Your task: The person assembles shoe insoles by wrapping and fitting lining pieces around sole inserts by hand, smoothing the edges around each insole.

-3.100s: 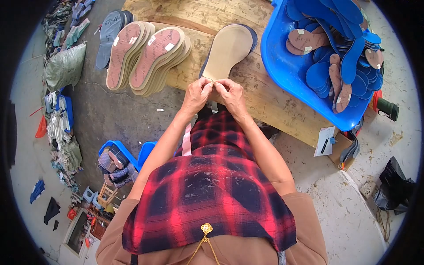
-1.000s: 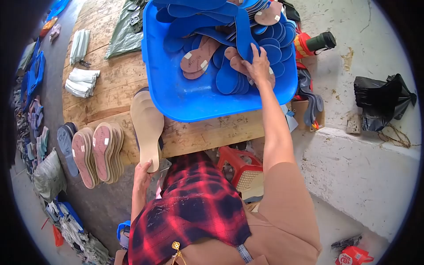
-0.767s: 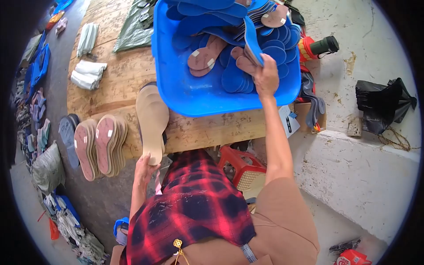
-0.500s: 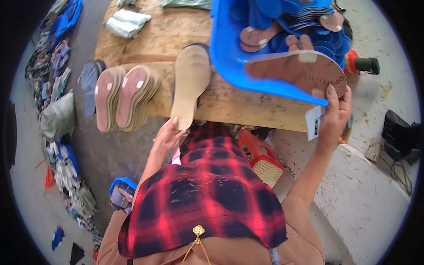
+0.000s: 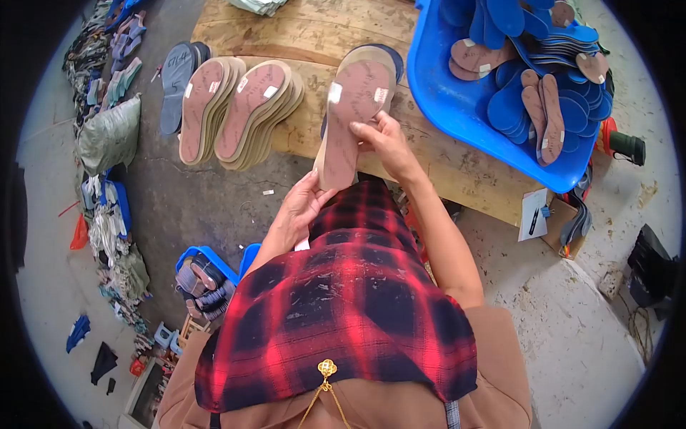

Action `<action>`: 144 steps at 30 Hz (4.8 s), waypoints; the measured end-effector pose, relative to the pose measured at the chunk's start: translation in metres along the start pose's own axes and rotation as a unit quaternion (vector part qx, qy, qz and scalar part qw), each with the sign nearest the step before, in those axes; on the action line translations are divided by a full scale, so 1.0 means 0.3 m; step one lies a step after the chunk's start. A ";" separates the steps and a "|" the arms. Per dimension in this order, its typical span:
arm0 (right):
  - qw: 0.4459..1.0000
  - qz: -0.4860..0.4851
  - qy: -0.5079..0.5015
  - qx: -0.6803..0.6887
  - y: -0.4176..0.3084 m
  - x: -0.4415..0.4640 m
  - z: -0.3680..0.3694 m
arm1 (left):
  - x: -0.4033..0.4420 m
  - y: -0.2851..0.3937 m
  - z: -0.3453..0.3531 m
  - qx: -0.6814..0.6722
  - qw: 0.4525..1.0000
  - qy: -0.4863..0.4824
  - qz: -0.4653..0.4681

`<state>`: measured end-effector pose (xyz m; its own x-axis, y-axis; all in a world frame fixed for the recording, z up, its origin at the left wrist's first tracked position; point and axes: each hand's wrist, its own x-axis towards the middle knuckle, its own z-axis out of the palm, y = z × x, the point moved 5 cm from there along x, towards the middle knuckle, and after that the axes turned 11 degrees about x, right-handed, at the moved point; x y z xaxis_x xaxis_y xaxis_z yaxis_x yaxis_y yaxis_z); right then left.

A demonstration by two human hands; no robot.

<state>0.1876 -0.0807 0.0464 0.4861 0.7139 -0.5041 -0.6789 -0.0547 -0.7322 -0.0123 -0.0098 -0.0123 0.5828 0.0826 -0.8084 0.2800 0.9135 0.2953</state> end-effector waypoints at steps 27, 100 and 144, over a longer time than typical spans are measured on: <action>0.981 -0.098 0.074 -0.147 0.100 -0.084 0.034 | -0.029 -0.015 0.043 0.091 0.993 -0.028 0.076; 0.981 0.095 0.099 0.134 0.376 -0.127 -0.026 | 0.042 0.099 0.025 0.370 0.922 0.092 0.071; 0.995 -0.081 0.061 -0.009 -0.286 -0.170 -0.110 | 0.094 0.049 0.033 0.167 0.981 0.056 0.077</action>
<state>0.2391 -0.1356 0.1198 0.6524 0.6238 -0.4304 -0.5773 0.0412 -0.8155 0.0159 0.0021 -0.0256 0.5560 0.2700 -0.7861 0.4407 0.7061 0.5542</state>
